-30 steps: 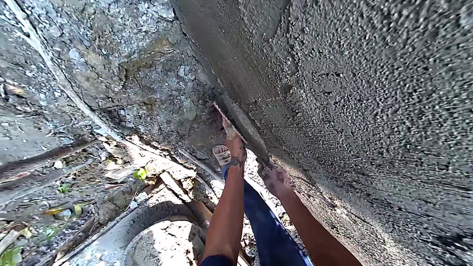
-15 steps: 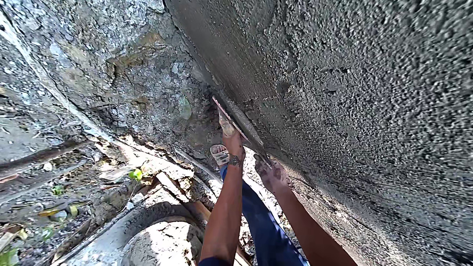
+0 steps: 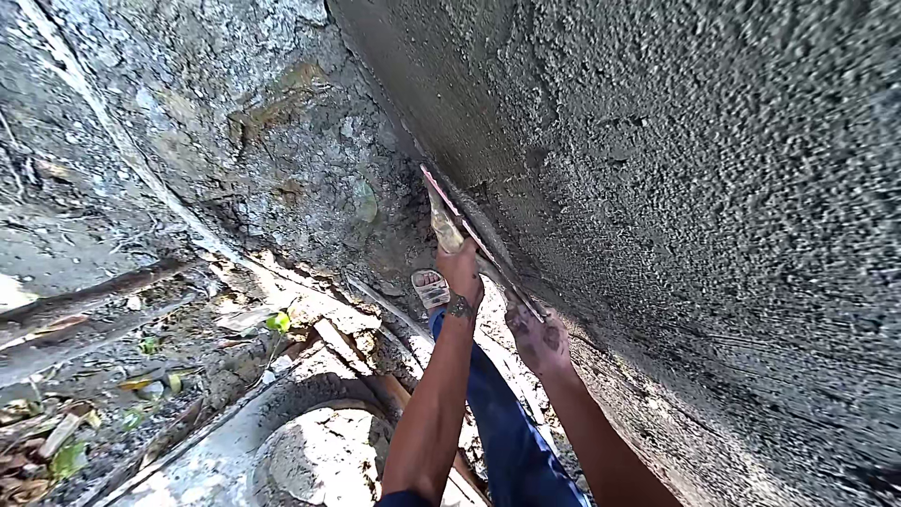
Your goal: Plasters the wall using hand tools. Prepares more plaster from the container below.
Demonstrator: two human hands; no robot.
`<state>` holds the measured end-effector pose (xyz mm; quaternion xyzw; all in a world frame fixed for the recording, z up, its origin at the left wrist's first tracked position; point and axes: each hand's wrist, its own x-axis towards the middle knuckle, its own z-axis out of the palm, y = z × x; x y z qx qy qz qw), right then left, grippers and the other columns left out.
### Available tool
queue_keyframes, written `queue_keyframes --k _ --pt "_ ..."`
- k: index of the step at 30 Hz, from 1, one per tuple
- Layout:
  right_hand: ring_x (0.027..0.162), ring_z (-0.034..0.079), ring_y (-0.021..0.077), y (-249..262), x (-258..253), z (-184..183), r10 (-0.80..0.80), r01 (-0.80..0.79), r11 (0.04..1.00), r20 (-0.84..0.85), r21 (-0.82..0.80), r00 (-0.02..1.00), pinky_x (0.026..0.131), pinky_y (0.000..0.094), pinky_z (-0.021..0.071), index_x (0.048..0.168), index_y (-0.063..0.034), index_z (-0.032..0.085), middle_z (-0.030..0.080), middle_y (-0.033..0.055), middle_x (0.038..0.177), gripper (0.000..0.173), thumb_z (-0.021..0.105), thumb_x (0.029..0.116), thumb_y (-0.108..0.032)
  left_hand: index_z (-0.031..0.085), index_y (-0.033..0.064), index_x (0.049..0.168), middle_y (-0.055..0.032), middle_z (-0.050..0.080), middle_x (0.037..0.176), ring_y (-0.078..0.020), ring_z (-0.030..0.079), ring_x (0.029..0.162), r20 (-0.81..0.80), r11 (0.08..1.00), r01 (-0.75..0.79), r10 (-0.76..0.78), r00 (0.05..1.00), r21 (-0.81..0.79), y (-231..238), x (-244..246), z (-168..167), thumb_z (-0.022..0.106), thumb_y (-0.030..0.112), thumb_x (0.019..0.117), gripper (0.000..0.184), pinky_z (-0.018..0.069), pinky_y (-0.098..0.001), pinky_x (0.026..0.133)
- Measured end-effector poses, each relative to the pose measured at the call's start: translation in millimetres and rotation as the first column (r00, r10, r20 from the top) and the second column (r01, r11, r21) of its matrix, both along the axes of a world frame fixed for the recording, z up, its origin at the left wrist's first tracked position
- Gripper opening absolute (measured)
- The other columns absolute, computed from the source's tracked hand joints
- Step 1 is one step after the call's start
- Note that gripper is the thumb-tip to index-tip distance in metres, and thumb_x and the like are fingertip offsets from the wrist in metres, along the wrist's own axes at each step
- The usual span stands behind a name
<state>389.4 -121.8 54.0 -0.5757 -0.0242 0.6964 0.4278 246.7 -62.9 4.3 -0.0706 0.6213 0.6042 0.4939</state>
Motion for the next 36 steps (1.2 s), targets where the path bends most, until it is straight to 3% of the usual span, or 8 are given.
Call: queue_keyframes --k 3,10,21,26,32,36 --pt "0.091 0.071 0.0190 0 3 15 0.021 -0.021 0.998 0.011 0.059 1.000 0.082 0.0315 0.0584 0.121 -0.0018 0.060 0.073 0.0153 0.113 0.051 0.018 0.1102 -0.028 0.062 0.0107 0.120 -0.0075 0.067 0.095 -0.0152 0.065 0.077 -0.002 1.000 -0.012 0.012 1.000 0.018 2 2 18 0.072 0.016 0.0879 0.034 0.0560 -0.0355 0.064" --pt "0.089 0.071 0.0179 0 9 50 -0.017 0.023 0.993 -0.055 0.117 0.998 0.079 0.0299 0.0588 0.121 -0.0026 0.062 0.073 0.0146 0.112 0.053 0.017 0.1100 -0.028 0.060 0.0094 0.128 -0.0102 0.069 0.106 -0.0188 0.068 0.089 -0.021 0.998 -0.019 0.020 1.000 0.053 4 8 56 0.071 0.015 0.0879 0.042 0.0586 -0.0405 0.072" --pt "0.092 0.073 0.0188 -7 17 99 -0.050 0.060 0.987 -0.072 0.151 0.996 0.082 0.0312 0.0594 0.120 -0.0053 0.064 0.074 0.0139 0.113 0.057 0.015 0.1107 -0.033 0.064 0.0060 0.120 -0.0110 0.069 0.098 -0.0194 0.068 0.083 -0.074 0.993 -0.067 0.074 0.994 0.092 3 21 108 0.071 0.009 0.0860 0.035 0.0582 -0.0395 0.068" --pt "0.087 0.072 0.0161 -10 19 123 -0.016 0.032 0.977 -0.078 0.209 0.997 0.078 0.0282 0.0584 0.119 -0.0052 0.066 0.075 0.0135 0.113 0.063 0.012 0.1100 -0.035 0.063 0.0054 0.120 -0.0107 0.068 0.096 -0.0186 0.067 0.082 -0.104 0.996 -0.061 0.068 0.992 0.069 2 24 135 0.073 0.008 0.0846 0.036 0.0574 -0.0380 0.066" --pt "0.092 0.073 0.0178 -15 20 154 -0.069 0.089 0.967 -0.093 0.240 0.993 0.081 0.0301 0.0592 0.115 -0.0073 0.068 0.075 0.0132 0.114 0.060 0.015 0.1099 -0.035 0.063 0.0040 0.116 -0.0110 0.067 0.092 -0.0187 0.066 0.079 -0.118 0.995 -0.065 0.074 0.990 0.073 0 27 166 0.073 0.005 0.0823 0.035 0.0568 -0.0372 0.066" --pt "0.095 0.074 0.0193 -22 24 177 -0.079 0.093 0.965 -0.067 0.247 0.995 0.084 0.0317 0.0601 0.118 -0.0069 0.066 0.076 0.0128 0.113 0.062 0.014 0.1107 -0.038 0.064 0.0037 0.117 -0.0116 0.068 0.093 -0.0188 0.066 0.080 -0.118 0.994 -0.068 0.078 0.990 0.087 -4 31 190 0.073 0.003 0.0823 0.036 0.0569 -0.0372 0.067"
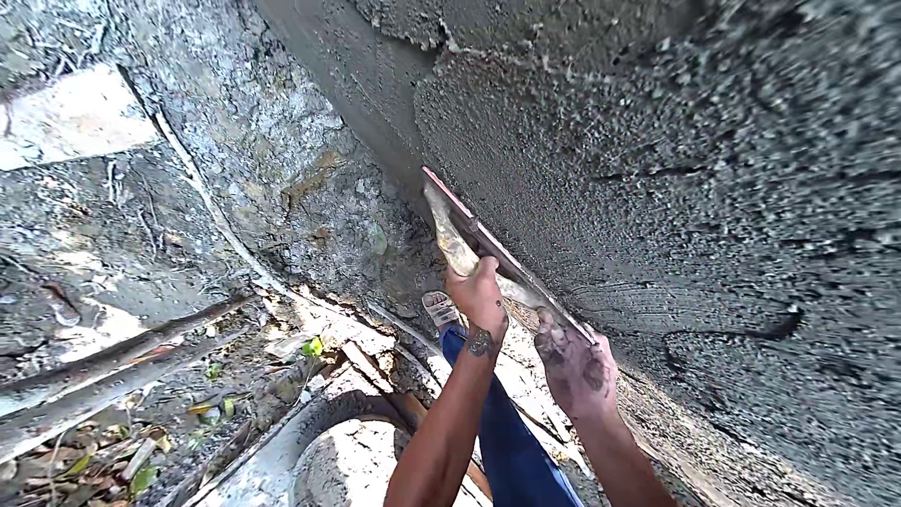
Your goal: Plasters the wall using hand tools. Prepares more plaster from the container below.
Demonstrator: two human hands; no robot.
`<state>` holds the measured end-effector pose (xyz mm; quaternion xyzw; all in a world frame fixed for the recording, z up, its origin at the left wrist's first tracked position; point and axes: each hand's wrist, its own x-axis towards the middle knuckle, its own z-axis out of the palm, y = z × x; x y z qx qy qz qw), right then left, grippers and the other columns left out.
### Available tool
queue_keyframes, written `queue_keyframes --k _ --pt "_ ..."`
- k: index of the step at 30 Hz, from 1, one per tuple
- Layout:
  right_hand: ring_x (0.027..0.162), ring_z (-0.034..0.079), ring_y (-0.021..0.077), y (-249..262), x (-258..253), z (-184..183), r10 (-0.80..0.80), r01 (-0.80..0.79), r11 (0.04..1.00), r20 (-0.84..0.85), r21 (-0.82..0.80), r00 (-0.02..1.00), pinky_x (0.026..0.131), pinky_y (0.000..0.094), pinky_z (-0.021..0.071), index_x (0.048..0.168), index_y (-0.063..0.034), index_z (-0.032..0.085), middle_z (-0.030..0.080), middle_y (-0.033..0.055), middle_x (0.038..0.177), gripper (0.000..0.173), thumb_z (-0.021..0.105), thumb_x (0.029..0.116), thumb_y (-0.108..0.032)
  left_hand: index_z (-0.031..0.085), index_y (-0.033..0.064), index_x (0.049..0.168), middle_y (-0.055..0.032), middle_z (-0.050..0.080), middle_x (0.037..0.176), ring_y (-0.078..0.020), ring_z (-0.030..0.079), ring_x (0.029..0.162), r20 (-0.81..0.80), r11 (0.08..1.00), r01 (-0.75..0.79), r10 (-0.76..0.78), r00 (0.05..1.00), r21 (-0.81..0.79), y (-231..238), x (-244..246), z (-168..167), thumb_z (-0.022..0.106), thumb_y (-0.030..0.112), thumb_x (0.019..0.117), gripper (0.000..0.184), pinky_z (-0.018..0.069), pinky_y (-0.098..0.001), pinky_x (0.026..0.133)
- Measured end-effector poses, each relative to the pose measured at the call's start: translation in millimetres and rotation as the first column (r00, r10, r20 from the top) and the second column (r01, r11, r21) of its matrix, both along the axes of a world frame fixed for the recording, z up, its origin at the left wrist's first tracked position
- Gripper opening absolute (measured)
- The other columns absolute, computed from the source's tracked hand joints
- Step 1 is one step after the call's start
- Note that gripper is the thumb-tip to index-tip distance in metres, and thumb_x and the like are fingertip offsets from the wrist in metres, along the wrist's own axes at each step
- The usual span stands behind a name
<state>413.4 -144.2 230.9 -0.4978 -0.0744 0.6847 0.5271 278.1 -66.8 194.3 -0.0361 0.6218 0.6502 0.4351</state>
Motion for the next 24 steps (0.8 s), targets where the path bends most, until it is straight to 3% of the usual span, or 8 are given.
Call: queue_keyframes --k 4,9,13,16,19,22,24 --pt "0.092 0.074 0.0202 -7 3 23 -0.024 0.023 1.000 0.036 0.006 0.999 0.080 0.0322 0.0609 0.114 -0.0078 0.066 0.076 0.0134 0.108 0.061 0.015 0.1099 -0.041 0.062 0.0047 0.123 -0.0117 0.069 0.101 -0.0189 0.068 0.088 0.007 0.998 0.003 -0.003 1.000 0.055 -7 4 27 0.072 0.002 0.0838 0.041 0.0584 -0.0381 0.073" --pt "0.090 0.074 0.0197 -17 20 47 0.037 -0.039 0.993 0.018 0.112 0.999 0.076 0.0319 0.0612 0.117 -0.0091 0.065 0.075 0.0145 0.110 0.059 0.018 0.1087 -0.044 0.059 0.0064 0.126 -0.0100 0.069 0.095 -0.0178 0.068 0.081 0.007 0.997 0.041 -0.042 0.999 0.071 -18 13 59 0.075 0.006 0.0835 0.046 0.0583 -0.0376 0.067" --pt "0.083 0.072 0.0177 -21 29 74 0.003 -0.001 0.999 -0.055 0.037 0.998 0.070 0.0287 0.0603 0.121 -0.0036 0.061 0.072 0.0152 0.107 0.072 0.019 0.1037 -0.059 0.056 0.0068 0.129 -0.0102 0.069 0.092 -0.0182 0.069 0.078 0.048 0.993 0.092 -0.095 0.994 0.076 -28 18 96 0.077 0.007 0.0840 0.050 0.0606 -0.0388 0.068" --pt "0.084 0.072 0.0159 -37 34 94 0.049 -0.049 0.998 -0.008 0.030 0.999 0.070 0.0290 0.0606 0.118 -0.0058 0.063 0.073 0.0123 0.104 0.072 0.021 0.1026 -0.063 0.059 0.0046 0.125 -0.0099 0.070 0.086 -0.0175 0.069 0.075 0.026 0.983 0.170 -0.172 0.985 0.076 -43 17 131 0.082 0.009 0.0788 0.052 0.0613 -0.0391 0.068" --pt "0.083 0.073 0.0149 -57 38 107 0.097 -0.102 0.992 0.067 0.070 0.993 0.070 0.0296 0.0606 0.107 -0.0097 0.070 0.075 0.0090 0.096 0.063 0.027 0.1039 -0.056 0.063 0.0023 0.115 -0.0103 0.069 0.085 -0.0171 0.069 0.077 0.026 0.971 0.198 -0.203 0.979 0.135 -67 12 153 0.082 0.013 0.0783 0.043 0.0603 -0.0389 0.072" --pt "0.082 0.071 0.0132 -75 46 102 0.250 -0.256 0.965 0.116 0.050 0.961 0.071 0.0293 0.0594 0.104 -0.0120 0.073 0.074 0.0056 0.093 0.057 0.040 0.0993 -0.059 0.063 -0.0012 0.115 -0.0117 0.071 0.090 -0.0162 0.071 0.084 0.072 0.977 0.096 -0.111 0.991 0.188 -101 3 152 0.081 0.011 0.0793 0.041 0.0611 -0.0372 0.079" --pt "0.078 0.068 0.0106 -84 38 88 0.396 -0.398 0.917 0.151 -0.020 0.906 0.067 0.0270 0.0568 0.107 -0.0155 0.073 0.073 0.0026 0.093 0.048 0.048 0.0955 -0.055 0.063 -0.0031 0.116 -0.0120 0.072 0.091 -0.0158 0.071 0.083 0.078 0.987 0.011 -0.023 0.997 0.159 -126 -6 128 0.080 0.008 0.0790 0.042 0.0621 -0.0367 0.079"
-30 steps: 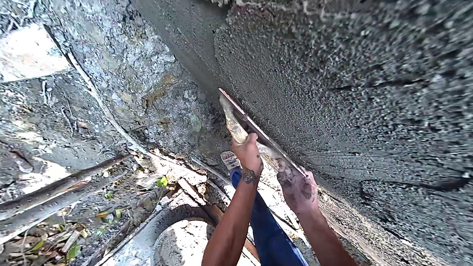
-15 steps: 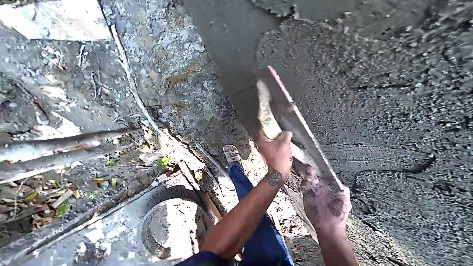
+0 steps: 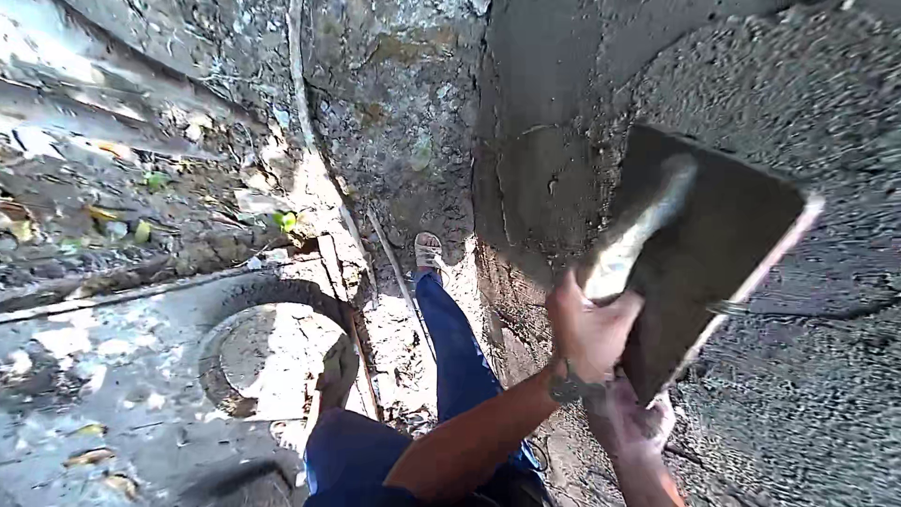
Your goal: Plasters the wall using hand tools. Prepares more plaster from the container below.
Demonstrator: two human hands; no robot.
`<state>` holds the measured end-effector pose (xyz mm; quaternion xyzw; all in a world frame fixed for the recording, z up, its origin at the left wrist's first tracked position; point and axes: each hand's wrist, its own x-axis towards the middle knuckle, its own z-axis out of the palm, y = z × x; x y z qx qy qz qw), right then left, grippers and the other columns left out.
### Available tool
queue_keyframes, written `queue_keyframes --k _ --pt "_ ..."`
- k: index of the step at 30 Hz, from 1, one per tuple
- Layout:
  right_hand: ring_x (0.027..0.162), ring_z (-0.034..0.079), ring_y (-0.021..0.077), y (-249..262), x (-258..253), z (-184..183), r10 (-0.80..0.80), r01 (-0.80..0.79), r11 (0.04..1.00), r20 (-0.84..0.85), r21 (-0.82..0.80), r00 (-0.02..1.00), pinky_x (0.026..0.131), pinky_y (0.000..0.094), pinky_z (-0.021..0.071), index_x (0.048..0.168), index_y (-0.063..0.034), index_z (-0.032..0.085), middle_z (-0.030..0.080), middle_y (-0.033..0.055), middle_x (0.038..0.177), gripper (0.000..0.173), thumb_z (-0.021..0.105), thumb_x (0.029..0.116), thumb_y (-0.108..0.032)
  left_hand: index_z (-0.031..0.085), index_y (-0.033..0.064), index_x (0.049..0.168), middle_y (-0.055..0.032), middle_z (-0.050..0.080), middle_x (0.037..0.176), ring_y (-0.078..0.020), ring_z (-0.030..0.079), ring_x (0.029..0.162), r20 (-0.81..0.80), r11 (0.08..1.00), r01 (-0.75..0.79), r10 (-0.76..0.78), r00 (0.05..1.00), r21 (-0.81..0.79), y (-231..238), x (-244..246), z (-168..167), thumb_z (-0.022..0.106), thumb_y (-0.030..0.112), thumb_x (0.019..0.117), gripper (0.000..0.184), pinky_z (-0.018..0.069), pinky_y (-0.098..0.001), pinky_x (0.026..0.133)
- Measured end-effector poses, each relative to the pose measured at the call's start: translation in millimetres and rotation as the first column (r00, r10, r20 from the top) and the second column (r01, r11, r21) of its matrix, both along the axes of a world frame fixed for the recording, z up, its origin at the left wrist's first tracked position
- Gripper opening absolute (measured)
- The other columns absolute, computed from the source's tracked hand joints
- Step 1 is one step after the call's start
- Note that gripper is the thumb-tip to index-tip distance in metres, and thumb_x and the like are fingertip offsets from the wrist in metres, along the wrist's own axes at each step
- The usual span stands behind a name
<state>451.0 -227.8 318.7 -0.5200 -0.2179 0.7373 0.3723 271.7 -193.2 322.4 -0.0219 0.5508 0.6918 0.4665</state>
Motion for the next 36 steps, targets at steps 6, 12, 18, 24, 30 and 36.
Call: queue_keyframes --k 6,12,18,24,30,36 --pt "0.084 0.071 0.0187 -49 -58 -77 0.416 -0.350 0.856 0.105 -0.381 0.903 0.073 0.0336 0.0587 0.116 -0.0084 0.064 0.075 0.0104 0.099 0.051 0.026 0.1047 -0.040 0.056 0.0059 0.133 -0.0132 0.069 0.100 -0.0233 0.069 0.087 0.000 0.931 -0.084 0.090 0.996 -0.355 -97 -61 -135 0.082 0.016 0.0792 0.060 0.0601 -0.0470 0.075" --pt "0.088 0.072 0.0226 -77 -94 -143 0.528 -0.385 0.739 0.121 -0.553 0.840 0.076 0.0355 0.0591 0.133 -0.0038 0.054 0.072 0.0165 0.115 0.051 0.021 0.1094 -0.034 0.048 0.0098 0.145 -0.0139 0.065 0.120 -0.0226 0.067 0.097 0.097 0.906 -0.292 0.335 0.937 -0.308 -146 -81 -246 0.070 0.011 0.0932 0.056 0.0587 -0.0448 0.080" --pt "0.090 0.072 0.0275 -21 -92 -222 0.135 -0.038 0.882 0.176 -0.470 0.975 0.078 0.0393 0.0618 0.128 -0.0014 0.054 0.069 0.0191 0.111 0.037 0.032 0.1093 -0.026 0.055 0.0172 0.137 -0.0042 0.067 0.116 -0.0143 0.065 0.098 0.180 0.970 -0.158 0.191 0.965 -0.184 -77 -67 -311 0.052 0.034 0.1060 0.035 0.0576 -0.0388 0.080" --pt "0.101 0.070 0.0261 59 -78 -307 -0.054 0.125 0.905 0.182 -0.406 0.982 0.085 0.0402 0.0597 0.139 -0.0056 0.046 0.065 0.0168 0.126 0.042 0.027 0.1111 -0.030 0.055 0.0032 0.132 -0.0152 0.066 0.106 -0.0214 0.065 0.088 0.163 0.948 0.047 0.005 0.987 -0.313 47 -60 -395 0.068 0.017 0.0951 0.042 0.0574 -0.0428 0.077" --pt "0.110 0.068 0.0256 102 -67 -335 -0.122 0.187 0.915 0.198 -0.358 0.973 0.092 0.0401 0.0579 0.145 -0.0057 0.042 0.063 0.0157 0.134 0.047 0.021 0.1129 -0.033 0.062 0.0003 0.122 -0.0164 0.068 0.099 -0.0240 0.067 0.086 0.145 0.921 0.135 -0.087 0.986 -0.365 119 -31 -458 0.080 0.021 0.0849 0.046 0.0578 -0.0457 0.077" --pt "0.102 0.069 0.0210 123 -62 -333 -0.165 0.227 0.933 0.229 -0.278 0.959 0.089 0.0376 0.0576 0.140 -0.0056 0.047 0.067 0.0134 0.126 0.046 0.022 0.1123 -0.032 0.058 -0.0004 0.126 -0.0176 0.067 0.098 -0.0252 0.066 0.079 0.157 0.905 0.145 -0.088 0.984 -0.401 146 -23 -445 0.077 0.012 0.0835 0.049 0.0578 -0.0454 0.070"
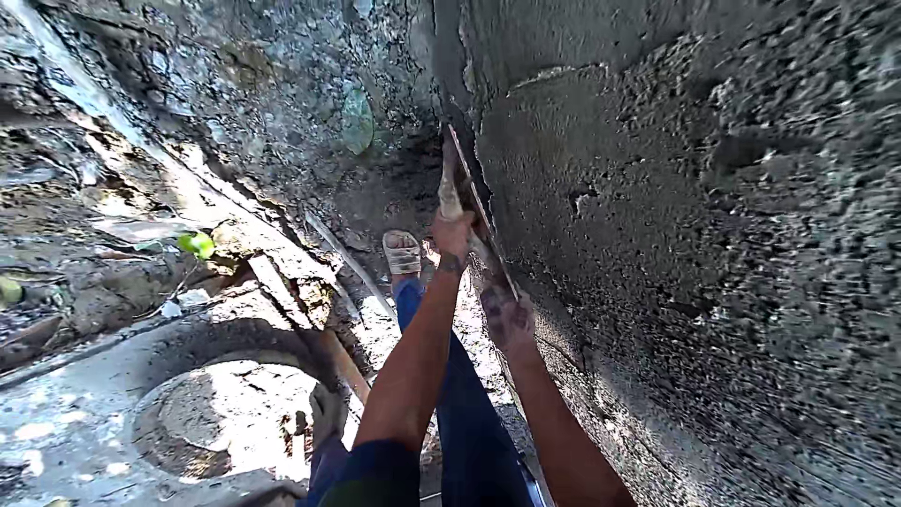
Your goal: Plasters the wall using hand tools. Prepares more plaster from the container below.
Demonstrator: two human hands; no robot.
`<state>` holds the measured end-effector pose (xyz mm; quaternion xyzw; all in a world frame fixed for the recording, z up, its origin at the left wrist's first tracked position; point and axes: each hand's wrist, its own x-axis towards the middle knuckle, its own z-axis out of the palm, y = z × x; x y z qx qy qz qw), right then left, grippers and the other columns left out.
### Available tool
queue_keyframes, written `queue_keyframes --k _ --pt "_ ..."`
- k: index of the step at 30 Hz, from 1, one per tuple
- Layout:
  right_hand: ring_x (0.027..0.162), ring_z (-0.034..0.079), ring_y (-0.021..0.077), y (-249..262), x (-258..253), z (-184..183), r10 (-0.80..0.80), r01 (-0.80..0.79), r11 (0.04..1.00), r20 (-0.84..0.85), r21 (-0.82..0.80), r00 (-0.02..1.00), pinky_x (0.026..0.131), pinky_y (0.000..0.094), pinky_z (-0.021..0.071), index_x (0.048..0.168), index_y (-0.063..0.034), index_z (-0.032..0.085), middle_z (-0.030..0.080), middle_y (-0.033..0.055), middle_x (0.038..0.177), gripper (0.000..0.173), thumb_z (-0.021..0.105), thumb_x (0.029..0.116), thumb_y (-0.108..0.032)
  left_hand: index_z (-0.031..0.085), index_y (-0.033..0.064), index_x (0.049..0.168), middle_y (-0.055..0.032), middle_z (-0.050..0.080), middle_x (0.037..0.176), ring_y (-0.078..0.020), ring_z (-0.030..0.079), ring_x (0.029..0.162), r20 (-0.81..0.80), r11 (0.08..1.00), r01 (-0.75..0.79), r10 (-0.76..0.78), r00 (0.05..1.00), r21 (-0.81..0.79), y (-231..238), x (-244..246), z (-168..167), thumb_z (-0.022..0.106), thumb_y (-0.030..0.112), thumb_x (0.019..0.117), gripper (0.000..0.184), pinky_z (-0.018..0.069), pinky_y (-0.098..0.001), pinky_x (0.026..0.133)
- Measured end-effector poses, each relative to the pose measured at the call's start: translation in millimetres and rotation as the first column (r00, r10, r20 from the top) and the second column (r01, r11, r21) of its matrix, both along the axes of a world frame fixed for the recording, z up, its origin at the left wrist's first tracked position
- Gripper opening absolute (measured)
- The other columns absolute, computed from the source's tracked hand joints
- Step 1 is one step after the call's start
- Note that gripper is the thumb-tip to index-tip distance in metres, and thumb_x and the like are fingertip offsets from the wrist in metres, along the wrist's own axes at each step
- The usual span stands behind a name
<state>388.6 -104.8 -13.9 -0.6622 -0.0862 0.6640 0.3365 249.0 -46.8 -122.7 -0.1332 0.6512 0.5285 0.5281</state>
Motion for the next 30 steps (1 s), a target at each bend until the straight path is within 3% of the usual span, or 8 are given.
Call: queue_keyframes --k 6,10,16,21,25,27,30 --pt "0.102 0.070 0.0216 4 1 28 -0.102 0.109 0.992 -0.108 0.064 0.989 0.090 0.0364 0.0584 0.134 -0.0042 0.049 0.069 0.0139 0.118 0.044 0.023 0.1122 -0.031 0.056 0.0000 0.129 -0.0171 0.066 0.098 -0.0235 0.066 0.077 0.005 0.999 -0.040 0.040 0.999 -0.005 10 -1 37 0.076 0.009 0.0827 0.051 0.0577 -0.0422 0.066" --pt "0.108 0.069 0.0227 0 2 54 -0.096 0.110 0.987 -0.127 0.113 0.987 0.094 0.0378 0.0580 0.137 -0.0043 0.047 0.067 0.0145 0.121 0.042 0.023 0.1125 -0.029 0.057 0.0013 0.131 -0.0175 0.068 0.100 -0.0249 0.068 0.080 -0.035 0.999 -0.031 0.031 0.999 -0.021 11 -4 70 0.078 0.010 0.0803 0.055 0.0593 -0.0448 0.069" --pt "0.104 0.070 0.0213 -2 6 92 -0.053 0.074 0.982 -0.122 0.171 0.991 0.090 0.0351 0.0589 0.131 -0.0047 0.049 0.069 0.0143 0.116 0.043 0.021 0.1113 -0.031 0.056 0.0034 0.129 -0.0160 0.069 0.100 -0.0264 0.070 0.088 -0.109 0.999 0.037 -0.041 0.993 -0.037 10 -3 122 0.079 0.018 0.0810 0.055 0.0601 -0.0491 0.076" --pt "0.108 0.069 0.0209 -11 11 135 0.024 0.042 0.960 -0.229 0.278 0.973 0.091 0.0320 0.0590 0.136 -0.0047 0.048 0.067 0.0159 0.125 0.044 0.024 0.1102 -0.032 0.057 0.0048 0.128 -0.0151 0.069 0.096 -0.0272 0.069 0.086 -0.108 0.995 0.098 -0.098 0.989 -0.011 1 -2 167 0.080 0.021 0.0817 0.054 0.0591 -0.0510 0.075" --pt "0.121 0.064 0.0264 -20 23 176 0.008 0.073 0.947 -0.252 0.312 0.968 0.099 0.0340 0.0552 0.140 0.0003 0.042 0.059 0.0214 0.137 0.051 0.029 0.1072 -0.036 0.055 0.0088 0.133 -0.0137 0.071 0.097 -0.0271 0.070 0.088 -0.109 0.992 0.126 -0.124 0.986 0.003 -4 0 218 0.081 0.024 0.0808 0.060 0.0591 -0.0520 0.076" --pt "0.121 0.065 0.0275 -23 25 193 -0.029 0.123 0.949 -0.308 0.292 0.951 0.098 0.0336 0.0562 0.139 0.0006 0.045 0.059 0.0220 0.139 0.052 0.033 0.1068 -0.039 0.052 0.0103 0.136 -0.0149 0.069 0.095 -0.0286 0.069 0.084 -0.110 0.990 0.130 -0.123 0.986 0.056 -11 -2 250 0.078 0.024 0.0847 0.059 0.0578 -0.0512 0.069" --pt "0.125 0.062 0.0242 -34 22 225 -0.030 0.145 0.952 -0.388 0.271 0.921 0.098 0.0306 0.0546 0.141 0.0018 0.045 0.055 0.0188 0.146 0.059 0.023 0.1068 -0.041 0.052 0.0114 0.135 -0.0140 0.068 0.089 -0.0276 0.069 0.078 -0.127 0.987 0.144 -0.135 0.983 0.066 -14 -3 285 0.079 0.025 0.0841 0.059 0.0583 -0.0506 0.065"
